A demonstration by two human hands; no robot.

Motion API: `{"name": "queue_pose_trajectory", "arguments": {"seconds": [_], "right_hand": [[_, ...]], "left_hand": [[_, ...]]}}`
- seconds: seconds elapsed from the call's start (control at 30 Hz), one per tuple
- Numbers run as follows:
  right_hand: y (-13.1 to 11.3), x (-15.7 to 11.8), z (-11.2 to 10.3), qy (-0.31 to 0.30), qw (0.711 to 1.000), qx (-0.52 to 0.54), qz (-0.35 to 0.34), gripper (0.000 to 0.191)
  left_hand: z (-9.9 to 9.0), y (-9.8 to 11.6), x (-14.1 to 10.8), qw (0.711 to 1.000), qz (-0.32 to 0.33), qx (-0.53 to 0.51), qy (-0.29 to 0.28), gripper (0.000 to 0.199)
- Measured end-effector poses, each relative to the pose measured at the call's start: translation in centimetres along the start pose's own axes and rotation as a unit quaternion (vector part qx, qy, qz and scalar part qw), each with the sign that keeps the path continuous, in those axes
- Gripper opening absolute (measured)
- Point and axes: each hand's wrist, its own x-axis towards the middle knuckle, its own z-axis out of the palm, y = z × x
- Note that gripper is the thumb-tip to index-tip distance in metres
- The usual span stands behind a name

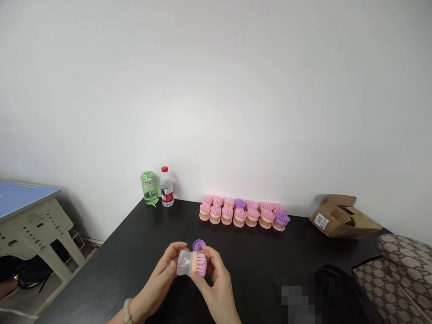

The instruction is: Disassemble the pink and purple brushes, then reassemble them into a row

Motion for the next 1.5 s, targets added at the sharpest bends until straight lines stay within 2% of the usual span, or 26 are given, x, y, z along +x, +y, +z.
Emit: {"name": "queue_pose_trajectory", "arguments": {"seconds": [0.13,0.2,0.3,0.4,0.47,0.53,0.67,0.77,0.9,1.07,1.27,1.33,1.4,1.5], "right_hand": [[0.4,-0.1,-0.1,-0.008,1.000,-0.008,-0.025,0.044],[0.4,-0.1,-0.1,-0.008,1.000,-0.012,-0.023,0.044],[0.0,0.0,0.0,0.000,1.000,-0.015,-0.005,0.040],[-0.7,0.1,-0.1,0.009,1.000,-0.010,0.026,0.038],[-0.9,0.1,-0.1,0.006,0.999,-0.006,0.041,0.039],[-0.7,0.1,-0.2,0.003,0.999,-0.004,0.042,0.042],[0.1,0.0,-0.3,0.007,1.000,-0.007,0.021,0.045],[0.6,-0.1,-0.4,0.003,1.000,-0.018,0.004,0.047],[0.5,-0.1,-0.4,-0.003,1.000,-0.008,0.008,0.047],[0.0,0.0,-0.2,0.011,1.000,0.008,0.017,0.045],[0.0,0.0,-0.2,0.005,1.000,-0.003,0.020,0.043],[0.2,0.0,-0.3,0.005,1.000,-0.019,0.021,0.042],[0.5,0.0,-0.3,-0.001,0.998,-0.054,0.024,0.043],[1.1,-0.2,-0.1,-0.001,0.987,-0.157,0.019,0.050]], "left_hand": [[0.1,0.1,0.2,0.998,-0.068,-0.001,0.006,0.046],[0.2,0.3,0.3,0.997,-0.077,-0.017,0.011,0.040],[0.2,0.6,0.3,0.999,-0.039,-0.014,-0.010,0.036],[0.1,0.9,0.3,0.998,0.028,0.001,-0.048,0.045],[0.1,1.0,0.2,0.998,0.038,-0.023,-0.054,0.060],[0.1,1.0,0.2,0.997,0.007,-0.056,-0.046,0.075],[0.0,0.3,0.1,0.992,-0.099,-0.071,-0.036,0.059],[0.0,0.1,0.2,0.990,-0.121,-0.075,-0.018,0.054],[0.0,0.7,0.3,0.997,-0.063,-0.038,-0.011,0.038],[-0.2,1.0,0.2,0.999,-0.015,-0.014,-0.047,0.057],[-0.2,0.6,0.5,0.999,-0.041,0.022,-0.025,0.049],[-0.4,0.5,0.6,0.996,-0.030,0.076,-0.021,0.052],[-0.6,0.4,0.6,0.985,0.015,0.169,-0.004,0.058],[-0.7,0.2,0.4,0.943,0.096,0.318,-0.006,0.056]]}}
